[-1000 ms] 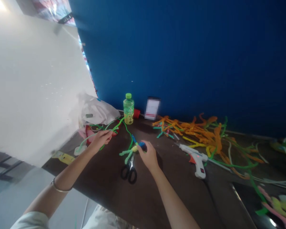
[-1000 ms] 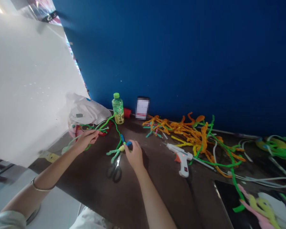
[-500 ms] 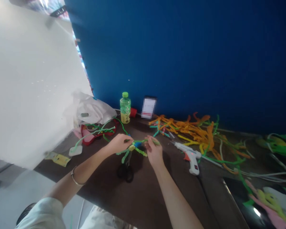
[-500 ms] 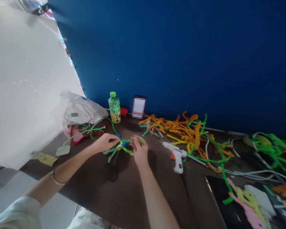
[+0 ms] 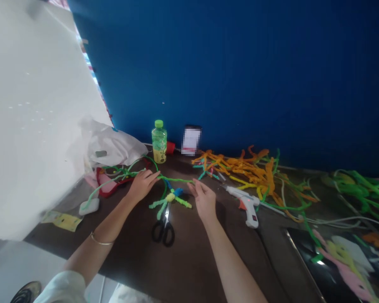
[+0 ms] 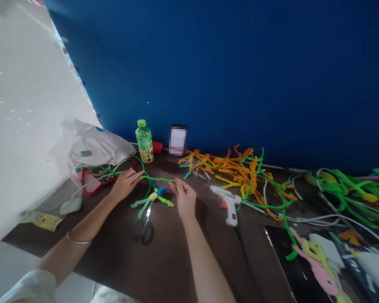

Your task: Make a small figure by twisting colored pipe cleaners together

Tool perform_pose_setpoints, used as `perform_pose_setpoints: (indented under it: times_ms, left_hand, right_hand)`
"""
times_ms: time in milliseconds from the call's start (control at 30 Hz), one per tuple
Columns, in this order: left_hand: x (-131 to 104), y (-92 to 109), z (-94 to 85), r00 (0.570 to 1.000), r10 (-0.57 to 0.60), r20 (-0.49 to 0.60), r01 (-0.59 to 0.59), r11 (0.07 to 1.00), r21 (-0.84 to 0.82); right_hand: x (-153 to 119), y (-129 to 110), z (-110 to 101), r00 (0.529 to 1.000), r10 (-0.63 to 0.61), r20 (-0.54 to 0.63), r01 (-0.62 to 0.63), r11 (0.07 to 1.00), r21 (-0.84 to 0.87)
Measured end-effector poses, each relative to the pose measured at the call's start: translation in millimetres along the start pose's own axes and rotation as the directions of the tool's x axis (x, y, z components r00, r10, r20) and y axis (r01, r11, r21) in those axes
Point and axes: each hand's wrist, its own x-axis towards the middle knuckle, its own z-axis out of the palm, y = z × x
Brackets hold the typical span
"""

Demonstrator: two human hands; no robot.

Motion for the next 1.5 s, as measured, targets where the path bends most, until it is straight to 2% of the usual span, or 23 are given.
perform_pose_setpoints:
  times_ms: [67,200,367,433,600,800,867,1000,1100,1200,1267,1400,1500]
  left_hand:
    - [1,-4,-0.6,1.0,-0.007,0.0,0.007,1.0,-0.015]
    - [3,-1,-0.9,0.998,0.008,0.059,-0.004,0.997,-0.075]
    - [2,6,-4.9,0.996,-0.032,0.085,0.05,0.974,-0.222]
    - [2,8,-6.7,0.994,-0.02,0.112,0.048,0.967,-0.251]
    - [1,15,-8.6,0.977,0.069,0.201,0.006,0.936,-0.352]
    - [-4,24,-7.2,0.965,0.166,0.203,-0.064,0.9,-0.432]
    - [-5,25,-7.0,0.949,0.223,0.222,-0.087,0.865,-0.494]
    - [-4,27,-9.2,0.925,0.284,0.254,-0.072,0.786,-0.614]
    - [-4,29,-11.8,0.929,0.273,0.249,-0.046,0.754,-0.656]
    - [-5,30,-13.0,0.935,0.252,0.249,-0.018,0.736,-0.677]
    - [-6,31,-13.3,0.935,0.246,0.255,-0.007,0.731,-0.682]
    - [-6,34,-14.1,0.93,0.256,0.265,0.004,0.713,-0.702]
    - [-5,38,-16.0,0.926,0.273,0.26,-0.005,0.698,-0.716]
  right_hand:
    - [1,-3,0,0.998,0.041,0.038,-0.044,0.996,0.078]
    - [3,-8,-4,0.998,0.064,0.028,-0.068,0.985,0.161]
    - [1,-19,-10,0.961,0.208,0.183,-0.224,0.972,0.071]
    - [-1,-23,-13,0.952,0.232,0.2,-0.248,0.967,0.059]
    - [-3,-35,-17,0.968,0.19,0.165,-0.202,0.977,0.063]
    - [-8,-50,-11,0.987,0.048,0.15,-0.058,0.997,0.057]
    - [-12,-55,-7,0.984,0.004,0.178,-0.015,0.998,0.062]
    - [-21,-65,1,0.959,0.004,0.282,-0.013,0.999,0.03]
    - [-24,-68,6,0.978,-0.031,0.208,0.03,0.999,0.012]
    - [-23,-66,9,0.994,-0.098,0.055,0.098,0.995,0.01]
    - [-22,-64,10,0.987,-0.156,-0.037,0.156,0.988,-0.001]
    - [-26,-62,15,0.944,-0.303,-0.128,0.29,0.951,-0.107]
    - [-32,-64,19,0.873,-0.455,-0.177,0.4,0.874,-0.276]
